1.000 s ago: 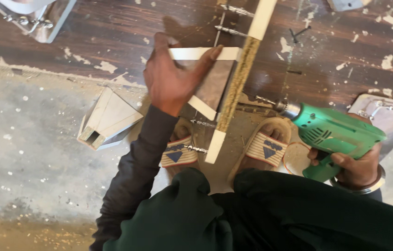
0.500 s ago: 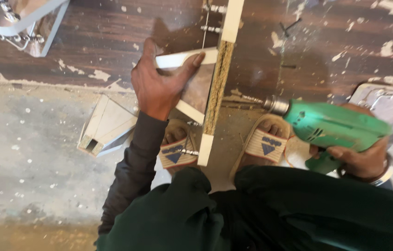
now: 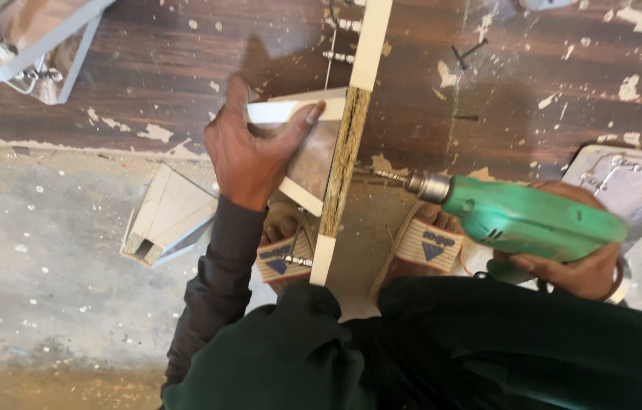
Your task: The person uses a green corded drill to drive screws into a rectangular metal frame with white corner pieces. They repeatedly position the frame, insert screws, and tighten them, occasionally flipping the frame to work on different sides.
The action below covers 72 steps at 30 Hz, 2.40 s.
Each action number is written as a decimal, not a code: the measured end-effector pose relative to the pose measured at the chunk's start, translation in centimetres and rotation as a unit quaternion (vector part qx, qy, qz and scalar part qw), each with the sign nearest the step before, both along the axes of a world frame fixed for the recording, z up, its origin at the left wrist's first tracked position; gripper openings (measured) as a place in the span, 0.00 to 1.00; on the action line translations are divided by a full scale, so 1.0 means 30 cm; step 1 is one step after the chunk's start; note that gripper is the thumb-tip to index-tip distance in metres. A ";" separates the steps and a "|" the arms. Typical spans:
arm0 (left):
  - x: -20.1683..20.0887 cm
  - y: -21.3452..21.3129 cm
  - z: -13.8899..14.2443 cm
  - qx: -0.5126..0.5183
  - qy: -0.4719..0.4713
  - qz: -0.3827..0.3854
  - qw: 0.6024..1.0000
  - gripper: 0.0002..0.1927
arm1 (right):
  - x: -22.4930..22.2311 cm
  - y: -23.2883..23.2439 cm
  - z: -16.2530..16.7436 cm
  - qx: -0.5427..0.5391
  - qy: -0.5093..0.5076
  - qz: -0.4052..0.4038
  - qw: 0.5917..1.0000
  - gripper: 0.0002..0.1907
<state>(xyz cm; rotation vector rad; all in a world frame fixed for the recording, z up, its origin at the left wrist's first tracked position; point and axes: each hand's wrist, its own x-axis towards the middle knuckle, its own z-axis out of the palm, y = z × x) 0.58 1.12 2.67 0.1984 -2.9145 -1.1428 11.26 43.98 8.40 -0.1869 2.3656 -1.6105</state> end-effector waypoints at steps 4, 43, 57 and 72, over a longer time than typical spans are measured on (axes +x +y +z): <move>-0.006 0.006 0.014 -0.044 0.026 0.002 0.999 0.40 | 0.009 -0.045 0.026 0.041 -0.074 -0.022 0.996 0.41; -0.032 -0.006 -0.026 -0.047 0.033 0.033 0.998 0.52 | -0.151 0.001 -0.030 0.100 0.144 0.209 0.962 0.41; -0.070 -0.002 0.004 -0.017 -0.088 0.018 0.996 0.48 | -0.070 -0.036 0.008 0.075 0.037 0.056 0.995 0.42; -0.126 0.057 0.024 -0.122 -0.043 0.056 0.990 0.40 | -0.046 -0.104 0.041 0.064 0.094 0.093 0.989 0.39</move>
